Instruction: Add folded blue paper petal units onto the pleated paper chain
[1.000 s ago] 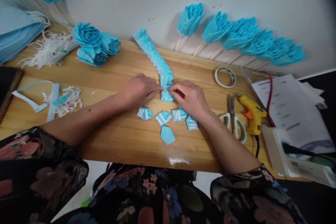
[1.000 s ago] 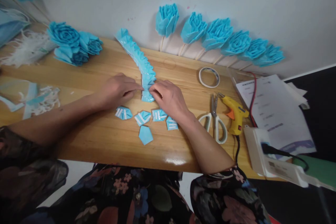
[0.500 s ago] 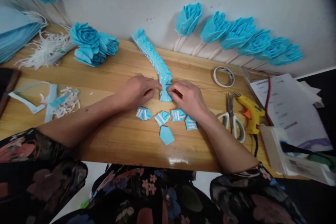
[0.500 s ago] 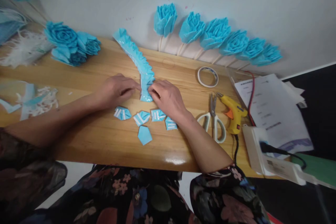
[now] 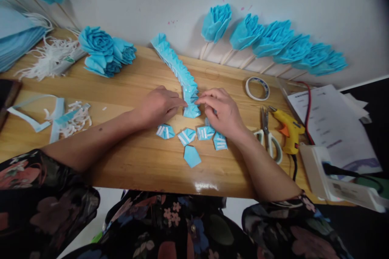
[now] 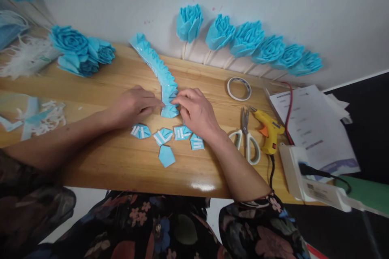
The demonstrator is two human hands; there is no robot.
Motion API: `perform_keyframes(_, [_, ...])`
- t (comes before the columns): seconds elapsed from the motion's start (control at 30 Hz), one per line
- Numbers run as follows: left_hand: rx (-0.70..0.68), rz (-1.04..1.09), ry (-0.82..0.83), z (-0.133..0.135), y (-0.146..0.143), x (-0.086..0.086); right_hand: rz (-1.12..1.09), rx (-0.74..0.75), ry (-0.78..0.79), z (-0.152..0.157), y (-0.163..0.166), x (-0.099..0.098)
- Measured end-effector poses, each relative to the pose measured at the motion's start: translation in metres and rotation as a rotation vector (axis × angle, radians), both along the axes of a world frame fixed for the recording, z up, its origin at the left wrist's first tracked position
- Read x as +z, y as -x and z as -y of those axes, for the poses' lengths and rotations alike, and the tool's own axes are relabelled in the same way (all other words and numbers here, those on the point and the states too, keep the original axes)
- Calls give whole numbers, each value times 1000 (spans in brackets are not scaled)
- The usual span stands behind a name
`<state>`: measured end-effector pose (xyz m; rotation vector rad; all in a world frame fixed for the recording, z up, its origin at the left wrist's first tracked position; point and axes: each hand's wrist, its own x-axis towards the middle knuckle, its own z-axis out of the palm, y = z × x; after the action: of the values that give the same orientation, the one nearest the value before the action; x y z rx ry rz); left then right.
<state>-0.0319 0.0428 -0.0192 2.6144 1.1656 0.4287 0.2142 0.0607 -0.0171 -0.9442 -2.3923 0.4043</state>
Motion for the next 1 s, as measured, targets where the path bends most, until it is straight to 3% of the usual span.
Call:
perform_keyframes(0.6, [-10,-61,-48,-4,3,-6,131,-39,-2,0,5,-9])
perform_keyframes(0.83, [9,-74,1,-4,3,-2,21,-16,-35,2,4,-2])
perform_keyframes(1.0, [5,-57,-20,-5,4,-5,178,0,-77,4,16,-2])
